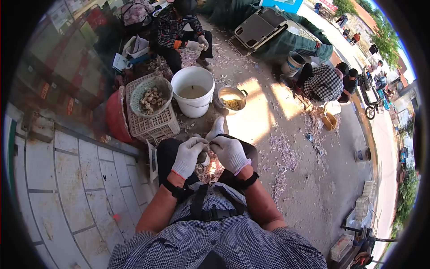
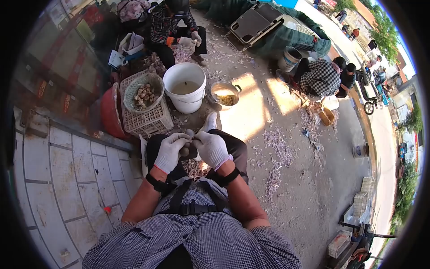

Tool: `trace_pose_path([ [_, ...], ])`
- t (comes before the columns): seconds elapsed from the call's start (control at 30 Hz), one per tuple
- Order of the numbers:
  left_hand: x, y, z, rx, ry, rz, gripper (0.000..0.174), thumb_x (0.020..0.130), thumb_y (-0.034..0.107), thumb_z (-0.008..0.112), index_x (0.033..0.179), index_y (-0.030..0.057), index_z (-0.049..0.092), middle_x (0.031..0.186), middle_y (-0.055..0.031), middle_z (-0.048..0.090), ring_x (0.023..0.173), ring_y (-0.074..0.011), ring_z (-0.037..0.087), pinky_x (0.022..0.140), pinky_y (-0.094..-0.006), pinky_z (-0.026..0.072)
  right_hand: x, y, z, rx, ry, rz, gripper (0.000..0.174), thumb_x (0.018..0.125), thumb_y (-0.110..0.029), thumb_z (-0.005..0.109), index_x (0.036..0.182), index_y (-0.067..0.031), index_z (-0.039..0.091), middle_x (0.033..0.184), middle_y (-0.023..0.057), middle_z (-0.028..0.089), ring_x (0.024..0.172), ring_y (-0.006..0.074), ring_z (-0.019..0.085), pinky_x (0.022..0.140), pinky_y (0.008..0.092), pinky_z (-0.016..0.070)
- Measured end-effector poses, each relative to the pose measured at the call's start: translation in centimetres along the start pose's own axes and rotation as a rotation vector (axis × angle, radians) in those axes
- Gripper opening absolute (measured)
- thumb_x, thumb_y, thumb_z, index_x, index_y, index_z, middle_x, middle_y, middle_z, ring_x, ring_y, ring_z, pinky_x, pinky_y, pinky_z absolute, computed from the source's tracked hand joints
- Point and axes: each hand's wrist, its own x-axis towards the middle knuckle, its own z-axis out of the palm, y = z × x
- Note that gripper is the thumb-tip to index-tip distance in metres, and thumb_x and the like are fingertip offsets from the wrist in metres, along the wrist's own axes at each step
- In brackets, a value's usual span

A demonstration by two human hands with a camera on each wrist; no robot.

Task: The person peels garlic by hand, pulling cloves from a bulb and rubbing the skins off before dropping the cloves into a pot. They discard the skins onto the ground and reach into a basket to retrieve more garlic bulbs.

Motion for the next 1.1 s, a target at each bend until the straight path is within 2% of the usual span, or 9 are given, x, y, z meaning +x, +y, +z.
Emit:
trace_pose_path([
  [0.13, 0.0, 0.9, -0.5, -0.413, -0.073, -0.011, 0.017, 0.103, 0.006, 0.058, 0.116, -0.0015, 0.066, 0.094, -0.0079, 0.07, 0.071, -0.016, 0.068, 0.067, -0.0292, 0.0579, 0.7, 0.8, -0.2, 0.302, 0.067, 0.239, 0.023, 0.093, -0.019, 0.069, 0.107, -0.0021, 0.075, 0.087, 0.0211, 0.073, 0.077, 0.034, 0.072, 0.07, 0.0405, 0.0557],
  [0.2, 0.2, 1.2, -0.7, -0.466, -0.09, -0.013, 0.018, 0.103, 0.006, 0.058, 0.117, -0.0016, 0.066, 0.094, -0.0084, 0.071, 0.072, -0.0167, 0.069, 0.068, -0.0295, 0.0584, 0.8, -0.4, -1.7, 0.647, -0.044, 0.518, 0.025, 0.096, -0.02, 0.066, 0.109, -0.001, 0.075, 0.088, 0.019, 0.073, 0.076, 0.0284, 0.072, 0.071, 0.0369, 0.0551],
  [0.23, 0.2, 1.4, -0.7, -0.519, -0.109, -0.014, 0.018, 0.103, 0.007, 0.059, 0.117, -0.0018, 0.066, 0.095, -0.009, 0.072, 0.073, -0.0174, 0.069, 0.069, -0.0299, 0.0589, 0.8, -0.1, -1.7, 0.649, -0.044, 0.518, 0.025, 0.096, -0.02, 0.066, 0.109, -0.001, 0.075, 0.088, 0.019, 0.073, 0.076, 0.0284, 0.072, 0.071, 0.0369, 0.0551],
  [0.3, -0.2, 1.8, -0.5, -0.538, -0.117, -0.021, 0.017, 0.103, 0.007, 0.059, 0.116, -0.002, 0.066, 0.094, -0.009, 0.071, 0.074, -0.0172, 0.069, 0.071, -0.03, 0.0583, 0.9, 0.3, -1.5, 0.243, -0.196, 0.283, 0.026, 0.098, -0.019, 0.063, 0.11, 0.0011, 0.074, 0.084, 0.0141, 0.072, 0.075, 0.0227, 0.07, 0.07, 0.0338, 0.0543],
  [0.37, -0.3, 2.0, -0.5, -0.561, -0.122, -0.025, 0.016, 0.103, 0.007, 0.059, 0.115, -0.0023, 0.066, 0.093, -0.009, 0.071, 0.075, -0.017, 0.068, 0.072, -0.0302, 0.0577, 0.7, -0.3, -1.9, 0.298, -0.224, 0.317, 0.027, 0.099, -0.017, 0.061, 0.112, 0.003, 0.072, 0.082, 0.0093, 0.07, 0.074, 0.0179, 0.067, 0.07, 0.0324, 0.0535],
  [0.43, -0.3, 1.8, -0.6, -0.528, -0.125, -0.01, 0.015, 0.103, 0.006, 0.06, 0.114, -0.0019, 0.066, 0.093, -0.0088, 0.071, 0.075, -0.017, 0.068, 0.073, -0.0301, 0.0576, 0.4, -1.1, -2.4, 0.623, -0.245, 0.445, 0.027, 0.097, -0.016, 0.061, 0.113, 0.0044, 0.07, 0.082, 0.0072, 0.069, 0.077, 0.016, 0.066, 0.071, 0.032, 0.053],
  [0.57, -0.4, 2.1, -0.3, -0.435, -0.076, -0.002, 0.014, 0.102, 0.005, 0.061, 0.114, -0.0014, 0.066, 0.092, -0.008, 0.071, 0.075, -0.0156, 0.068, 0.072, -0.0284, 0.057, 0.7, -1.4, -2.6, 0.485, -0.221, 0.309, 0.027, 0.096, -0.014, 0.061, 0.113, 0.0045, 0.069, 0.084, 0.008, 0.069, 0.078, 0.0163, 0.067, 0.073, 0.0323, 0.0529],
  [0.83, -0.7, 2.1, 0.3, -0.061, 0.028, 0.034, 0.016, 0.1, 0.006, 0.064, 0.112, 0.0002, 0.072, 0.093, -0.0024, 0.072, 0.073, -0.0074, 0.065, 0.065, -0.0219, 0.0539, 0.7, -2.8, -2.7, 0.27, -0.148, 0.106, 0.024, 0.093, -0.016, 0.066, 0.11, 0.0008, 0.072, 0.091, 0.0195, 0.072, 0.083, 0.0305, 0.071, 0.077, 0.0371, 0.0544],
  [1.1, -0.9, 2.3, 0.4, 0.061, 0.02, 0.111, 0.015, 0.099, 0.007, 0.066, 0.111, 0.0018, 0.075, 0.09, 0.0015, 0.071, 0.071, -0.0042, 0.06, 0.065, -0.0207, 0.0489, 0.6, -3.3, -2.6, 0.188, -0.135, 0.009, 0.023, 0.092, -0.017, 0.069, 0.107, 0.0, 0.072, 0.091, 0.0189, 0.072, 0.087, 0.0359, 0.071, 0.077, 0.0401, 0.0543],
])
